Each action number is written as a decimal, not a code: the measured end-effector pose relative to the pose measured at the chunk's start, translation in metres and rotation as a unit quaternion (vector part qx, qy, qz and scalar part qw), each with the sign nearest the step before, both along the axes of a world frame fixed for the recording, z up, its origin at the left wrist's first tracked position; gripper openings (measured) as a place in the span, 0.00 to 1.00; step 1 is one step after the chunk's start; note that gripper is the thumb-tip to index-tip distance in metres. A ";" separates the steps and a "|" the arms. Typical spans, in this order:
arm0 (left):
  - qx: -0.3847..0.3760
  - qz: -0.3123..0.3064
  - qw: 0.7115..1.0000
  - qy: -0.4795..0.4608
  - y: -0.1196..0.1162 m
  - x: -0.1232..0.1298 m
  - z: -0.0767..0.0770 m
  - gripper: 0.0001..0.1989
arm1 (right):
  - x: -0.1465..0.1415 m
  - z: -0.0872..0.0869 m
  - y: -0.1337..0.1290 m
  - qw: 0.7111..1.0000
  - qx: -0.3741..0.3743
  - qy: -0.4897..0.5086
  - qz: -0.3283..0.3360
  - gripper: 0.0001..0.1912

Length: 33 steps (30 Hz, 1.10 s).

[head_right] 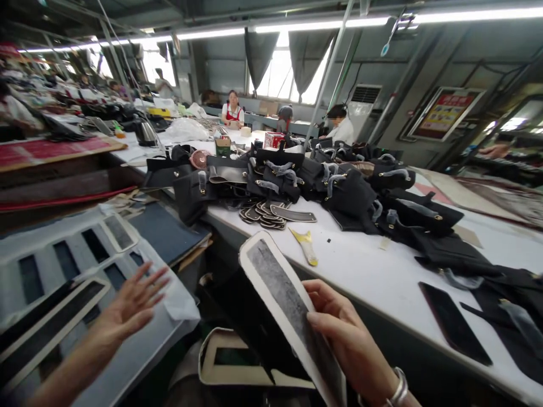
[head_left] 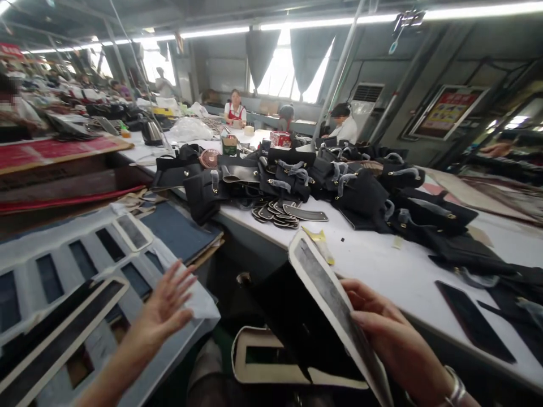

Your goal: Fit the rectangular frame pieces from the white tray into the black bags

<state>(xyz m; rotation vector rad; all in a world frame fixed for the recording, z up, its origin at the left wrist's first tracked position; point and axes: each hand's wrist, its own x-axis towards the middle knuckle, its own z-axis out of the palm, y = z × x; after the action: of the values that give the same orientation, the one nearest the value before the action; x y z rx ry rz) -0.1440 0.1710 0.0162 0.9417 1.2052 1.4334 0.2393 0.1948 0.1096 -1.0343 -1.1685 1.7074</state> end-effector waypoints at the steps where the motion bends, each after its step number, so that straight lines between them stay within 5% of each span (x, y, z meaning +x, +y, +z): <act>1: 0.011 -0.056 0.996 -0.069 -0.001 0.036 0.011 0.53 | -0.005 0.000 0.000 1.000 -0.006 -0.004 0.007 0.14; 3: -0.014 -0.155 0.973 -0.173 -0.003 0.098 0.030 0.51 | -0.011 -0.002 0.000 1.000 -0.008 0.006 0.025 0.20; 4: -0.044 -0.184 0.962 -0.198 -0.003 0.121 0.036 0.42 | -0.013 -0.004 0.000 0.999 -0.002 0.009 0.034 0.28; 6: -0.077 -0.169 0.960 -0.211 -0.005 0.151 0.044 0.23 | -0.012 -0.010 -0.001 0.998 0.032 -0.018 0.047 0.49; 8: -0.070 -0.137 0.970 -0.186 -0.007 0.162 0.048 0.15 | -0.007 -0.015 -0.002 0.991 0.082 -0.092 0.052 0.61; 11: -0.034 -0.145 0.980 -0.132 -0.009 0.166 0.053 0.13 | 0.001 -0.016 -0.001 0.960 0.156 -0.228 0.049 0.52; 15: -0.029 -0.155 0.984 -0.083 -0.009 0.166 0.054 0.11 | 0.008 -0.012 0.002 0.876 0.264 -0.403 0.029 0.45; 20: -0.076 -0.070 0.988 -0.112 0.000 0.157 0.029 0.13 | 0.012 -0.009 -0.002 0.860 0.305 -0.410 0.001 0.42; 27: -0.053 0.006 0.998 -0.025 -0.006 0.135 -0.008 0.15 | 0.007 -0.018 -0.013 0.803 0.394 -0.445 0.044 0.43; 33: -0.051 -0.050 0.990 0.125 -0.018 0.129 -0.011 0.10 | 0.009 -0.033 -0.017 0.751 0.442 -0.485 0.074 0.38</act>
<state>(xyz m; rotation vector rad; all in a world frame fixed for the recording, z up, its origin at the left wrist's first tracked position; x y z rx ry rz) -0.0153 0.1530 0.0055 1.1185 1.3811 1.1887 0.2485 0.1779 0.0765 -1.1768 -2.4250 0.3749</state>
